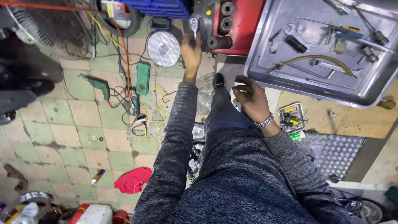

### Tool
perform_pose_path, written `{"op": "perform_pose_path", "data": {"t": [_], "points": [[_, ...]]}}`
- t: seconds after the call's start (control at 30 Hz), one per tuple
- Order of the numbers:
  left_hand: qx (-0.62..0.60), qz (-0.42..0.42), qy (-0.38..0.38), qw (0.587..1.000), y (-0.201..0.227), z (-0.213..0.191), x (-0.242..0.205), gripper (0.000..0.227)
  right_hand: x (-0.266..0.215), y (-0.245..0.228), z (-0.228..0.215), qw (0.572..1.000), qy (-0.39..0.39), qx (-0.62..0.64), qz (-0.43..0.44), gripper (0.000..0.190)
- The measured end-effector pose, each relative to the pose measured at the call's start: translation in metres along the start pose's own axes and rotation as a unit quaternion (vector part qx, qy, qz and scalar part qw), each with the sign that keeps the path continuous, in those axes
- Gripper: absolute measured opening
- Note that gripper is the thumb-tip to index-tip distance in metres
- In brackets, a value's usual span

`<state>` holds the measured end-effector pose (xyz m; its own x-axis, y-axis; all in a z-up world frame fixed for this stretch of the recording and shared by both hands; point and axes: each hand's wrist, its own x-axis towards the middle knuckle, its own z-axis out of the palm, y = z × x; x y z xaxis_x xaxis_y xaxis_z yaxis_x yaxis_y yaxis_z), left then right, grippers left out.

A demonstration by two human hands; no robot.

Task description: The person organizes tools in a workshop, picking up various items from a metal tray and placing them on a wall rack. They handle wrenches, pliers, and screwdrivers, moving them from the tray to hooks on the wall.

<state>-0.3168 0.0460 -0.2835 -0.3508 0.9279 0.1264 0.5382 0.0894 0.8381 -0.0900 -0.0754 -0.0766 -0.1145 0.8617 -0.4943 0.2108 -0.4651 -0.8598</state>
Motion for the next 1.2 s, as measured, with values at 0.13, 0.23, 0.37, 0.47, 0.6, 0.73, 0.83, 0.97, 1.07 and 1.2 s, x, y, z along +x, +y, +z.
{"op": "perform_pose_path", "data": {"t": [0.13,0.23,0.37,0.47,0.6,0.73,0.83,0.97,1.07,1.2], "points": [[-0.014,-0.018,-0.016,1.000,-0.003,0.007,0.012,0.029,-0.009,0.012,-0.011,0.998,0.036,0.031,0.049,0.032],[0.021,0.063,-0.022,0.998,-0.006,0.006,0.013,0.031,-0.010,0.018,-0.014,0.998,0.032,-0.001,0.048,0.032],[0.051,0.087,-0.067,0.993,-0.001,0.005,0.016,0.033,-0.012,0.015,-0.019,0.999,0.044,-0.011,0.010,0.030],[0.061,0.068,-0.094,0.991,-0.010,0.010,0.018,0.033,-0.009,0.015,-0.024,0.997,0.047,-0.064,0.012,0.030],[0.118,0.047,-0.065,0.990,-0.017,0.015,0.008,0.034,0.010,0.048,-0.048,0.981,0.122,-0.121,-0.089,0.028],[0.208,-0.025,-0.096,0.973,-0.019,0.011,0.002,0.038,0.044,0.052,-0.094,0.902,0.244,-0.282,-0.217,0.032],[0.250,-0.067,-0.093,0.962,-0.010,0.004,-0.001,0.058,0.077,0.063,-0.128,0.859,0.294,-0.385,-0.167,0.049],[0.201,-0.040,-0.042,0.978,-0.021,-0.006,-0.021,0.043,0.114,0.094,-0.151,0.826,0.277,-0.485,-0.078,0.045],[0.121,0.012,-0.007,0.993,0.024,-0.028,-0.037,0.033,0.114,0.093,-0.157,0.815,0.268,-0.506,-0.090,0.042],[0.049,0.020,-0.025,0.998,0.066,-0.037,-0.053,0.020,0.114,0.105,-0.187,0.798,0.344,-0.479,-0.122,0.037]]}}
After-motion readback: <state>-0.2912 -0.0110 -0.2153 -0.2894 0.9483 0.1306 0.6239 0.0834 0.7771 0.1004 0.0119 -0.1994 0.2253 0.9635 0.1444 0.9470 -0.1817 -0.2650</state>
